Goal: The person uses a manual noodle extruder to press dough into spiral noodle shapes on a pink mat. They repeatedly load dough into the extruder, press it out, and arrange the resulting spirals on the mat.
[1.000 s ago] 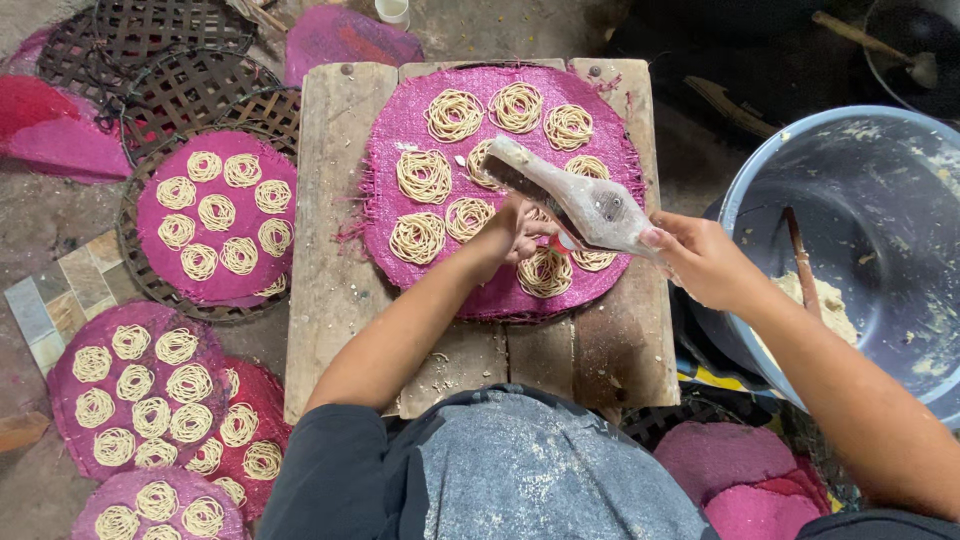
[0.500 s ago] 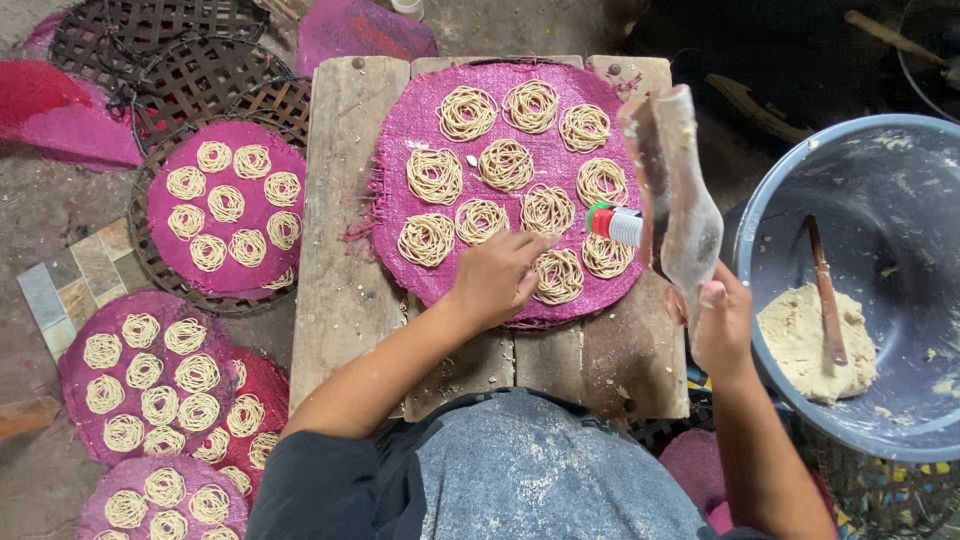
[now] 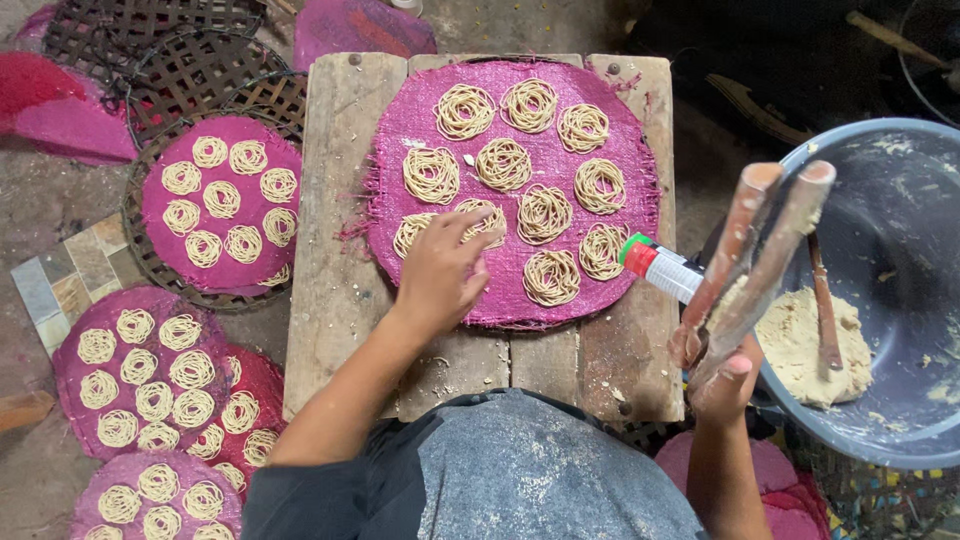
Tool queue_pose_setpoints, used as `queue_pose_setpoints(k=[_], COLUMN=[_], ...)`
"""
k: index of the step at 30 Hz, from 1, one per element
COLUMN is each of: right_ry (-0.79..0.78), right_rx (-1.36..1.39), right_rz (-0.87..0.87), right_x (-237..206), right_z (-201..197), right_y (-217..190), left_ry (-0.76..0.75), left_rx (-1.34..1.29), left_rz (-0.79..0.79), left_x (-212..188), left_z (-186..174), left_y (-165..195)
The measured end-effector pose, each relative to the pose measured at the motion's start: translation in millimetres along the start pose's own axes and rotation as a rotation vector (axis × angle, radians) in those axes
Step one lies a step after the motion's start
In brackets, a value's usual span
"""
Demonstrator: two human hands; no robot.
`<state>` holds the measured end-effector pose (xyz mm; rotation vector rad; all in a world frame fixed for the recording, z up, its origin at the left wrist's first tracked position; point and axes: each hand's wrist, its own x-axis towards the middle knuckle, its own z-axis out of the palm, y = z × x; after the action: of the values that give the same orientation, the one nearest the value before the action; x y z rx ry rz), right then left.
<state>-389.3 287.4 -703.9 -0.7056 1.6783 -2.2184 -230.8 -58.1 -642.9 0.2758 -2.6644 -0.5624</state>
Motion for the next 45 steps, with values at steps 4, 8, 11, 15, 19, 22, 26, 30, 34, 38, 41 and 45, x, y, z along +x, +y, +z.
queue_pose_setpoints(k=[4,8,11,15,19,22,26,30,34,38,41,45], right_ry=[0.045,0.051,-0.010,-0.088,-0.162,-0.246,-0.616,-0.878,-1.010,-1.238,-1.216,-1.021], right_rx=[0.070,0.179,0.217,0.270,0.150,-0.065,-0.675,-1.125,-1.103,-0.898,-0.585,-0.366], right_rz=[-0.083,-0.084,-0.075,-0.046,-0.062,0.012,-0.241,-0.718,-0.968,-0.322,0.147,0.118], right_x=[2.0,10.5,12.3,5.9,1.9,6.0,12.3,3.3,13.8,19.7,-1.7,-31.2], right_z=[13.0,39.1,62.1,87.0,92.4,90.8,100.6,119.8,125.4,101.5,74.5,6.9], right_y=[20.0,38.2,43.0,43.4,27.8,10.7,-11.9,-45.0,-100.0,-160.9,-177.6,-178.2], left_ry=[-0.001,-0.010,0.110,0.148,0.007,0.040,0.015,-0.663,-0.657,-0.841,-0.982,-1.044], left_rx=[0.008,0.076,0.085,0.129,0.142,0.021,-0.091,-0.411,-0.734,-0.723,-1.172,-0.470], left_rz=[-0.204,-0.306,-0.315,-0.354,-0.369,-0.184,0.133,-0.085,0.391,0.426,0.405,0.554], left_x=[-51.3,-92.2,-107.9,-114.7,-107.7,-95.3,-79.9,-78.4,-74.8,-49.3,-16.9,36.6], left_z=[-29.3,-30.5,-26.2,-32.6,-48.5,-57.2,-61.9,-69.5,-82.5,-96.4,-98.0,-70.8], left_y=[-13.1,-18.5,-25.0,-37.5,-40.3,-27.4,3.3,31.5,60.1,92.8,123.8,175.8])
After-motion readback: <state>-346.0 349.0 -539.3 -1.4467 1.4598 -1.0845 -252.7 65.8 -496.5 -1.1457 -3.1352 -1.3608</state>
